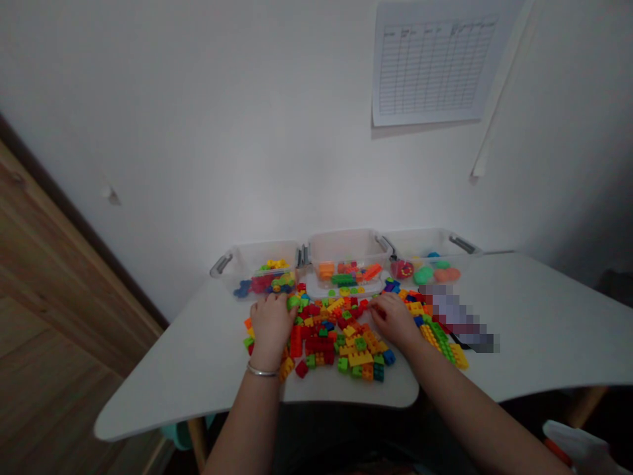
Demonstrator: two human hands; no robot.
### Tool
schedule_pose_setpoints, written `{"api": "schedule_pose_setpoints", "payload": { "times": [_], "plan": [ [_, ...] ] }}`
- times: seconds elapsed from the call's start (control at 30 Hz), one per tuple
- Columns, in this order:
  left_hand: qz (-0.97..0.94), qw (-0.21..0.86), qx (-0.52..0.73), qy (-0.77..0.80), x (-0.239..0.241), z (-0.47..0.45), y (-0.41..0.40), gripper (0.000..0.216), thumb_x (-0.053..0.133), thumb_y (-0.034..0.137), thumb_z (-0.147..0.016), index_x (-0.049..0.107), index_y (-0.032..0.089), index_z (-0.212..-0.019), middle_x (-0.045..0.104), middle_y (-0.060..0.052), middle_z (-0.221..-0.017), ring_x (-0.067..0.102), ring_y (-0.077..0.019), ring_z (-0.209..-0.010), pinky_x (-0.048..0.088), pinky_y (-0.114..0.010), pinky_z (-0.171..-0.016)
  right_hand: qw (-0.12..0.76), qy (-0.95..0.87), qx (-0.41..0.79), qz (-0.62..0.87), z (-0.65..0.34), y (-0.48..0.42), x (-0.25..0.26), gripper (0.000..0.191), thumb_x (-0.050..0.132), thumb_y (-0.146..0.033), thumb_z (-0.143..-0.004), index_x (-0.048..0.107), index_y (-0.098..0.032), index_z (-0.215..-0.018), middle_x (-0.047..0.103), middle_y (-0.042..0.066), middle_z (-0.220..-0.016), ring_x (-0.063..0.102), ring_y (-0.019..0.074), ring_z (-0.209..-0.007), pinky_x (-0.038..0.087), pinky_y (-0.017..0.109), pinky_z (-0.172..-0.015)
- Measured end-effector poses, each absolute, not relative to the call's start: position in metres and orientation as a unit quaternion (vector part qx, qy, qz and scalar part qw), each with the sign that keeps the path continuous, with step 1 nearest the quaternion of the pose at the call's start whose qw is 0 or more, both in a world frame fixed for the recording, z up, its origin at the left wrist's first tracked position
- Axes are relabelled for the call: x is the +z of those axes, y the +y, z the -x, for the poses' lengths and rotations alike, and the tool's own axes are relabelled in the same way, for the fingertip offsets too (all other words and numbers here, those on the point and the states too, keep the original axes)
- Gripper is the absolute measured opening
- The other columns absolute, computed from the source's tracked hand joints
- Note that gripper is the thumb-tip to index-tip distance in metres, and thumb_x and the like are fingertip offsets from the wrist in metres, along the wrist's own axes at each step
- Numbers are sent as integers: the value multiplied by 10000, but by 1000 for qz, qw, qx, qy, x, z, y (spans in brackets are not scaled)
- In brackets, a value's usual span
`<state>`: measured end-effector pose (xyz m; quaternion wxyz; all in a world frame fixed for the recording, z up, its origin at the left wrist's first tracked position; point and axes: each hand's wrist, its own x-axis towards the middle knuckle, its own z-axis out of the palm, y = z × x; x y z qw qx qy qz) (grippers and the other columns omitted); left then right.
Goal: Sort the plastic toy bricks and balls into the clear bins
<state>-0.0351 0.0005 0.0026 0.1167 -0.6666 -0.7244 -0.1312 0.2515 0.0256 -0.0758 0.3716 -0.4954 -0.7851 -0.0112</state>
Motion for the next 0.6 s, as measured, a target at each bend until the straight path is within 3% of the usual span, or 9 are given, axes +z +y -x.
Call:
{"api": "schedule_pose_setpoints", "payload": {
  "times": [0.07,0.23,0.3,0.43,0.6],
  "plan": [
    [674,50,-211,-706,2,33,3,338,572,368,-852,676,165,-1103,683,-125,-1060,612,-307,-1007,462,-428,-856,372,-783,-11,498,-251,25,-76,163,525,-114,-816,665,-197,-826,677,57,-853,561,223,-885,447,353,-823],
    [634,-243,-410,-609,0,19,6,348,613,352,-814,648,135,-1084,702,-74,-942,653,-197,-848,517,-324,-784,403,-767,-14,500,-250,28,-70,166,539,-129,-817,673,-195,-890,690,72,-886,576,235,-904,458,381,-844],
    [614,-298,-451,-576,-1,10,3,346,633,322,-793,639,130,-1080,696,-66,-918,652,-174,-792,530,-306,-747,421,-764,-9,488,-248,29,-63,165,544,-151,-828,673,-194,-920,696,78,-914,585,243,-921,460,399,-860],
    [640,-274,-461,-550,-4,-8,-7,362,638,202,-776,615,173,-1137,693,-68,-1025,652,-163,-825,538,-314,-782,445,-786,56,425,-237,25,-42,191,563,-219,-849,657,-197,-1014,696,86,-1002,613,233,-970,473,411,-897],
    [697,-220,-424,-535,-8,-25,-19,398,628,135,-781,595,205,-1171,689,-54,-1091,650,-168,-897,529,-341,-870,450,-792,152,384,-218,18,-26,366,620,-271,-826,598,-223,-1188,664,87,-1135,613,223,-1054,484,411,-936]
  ]
}}
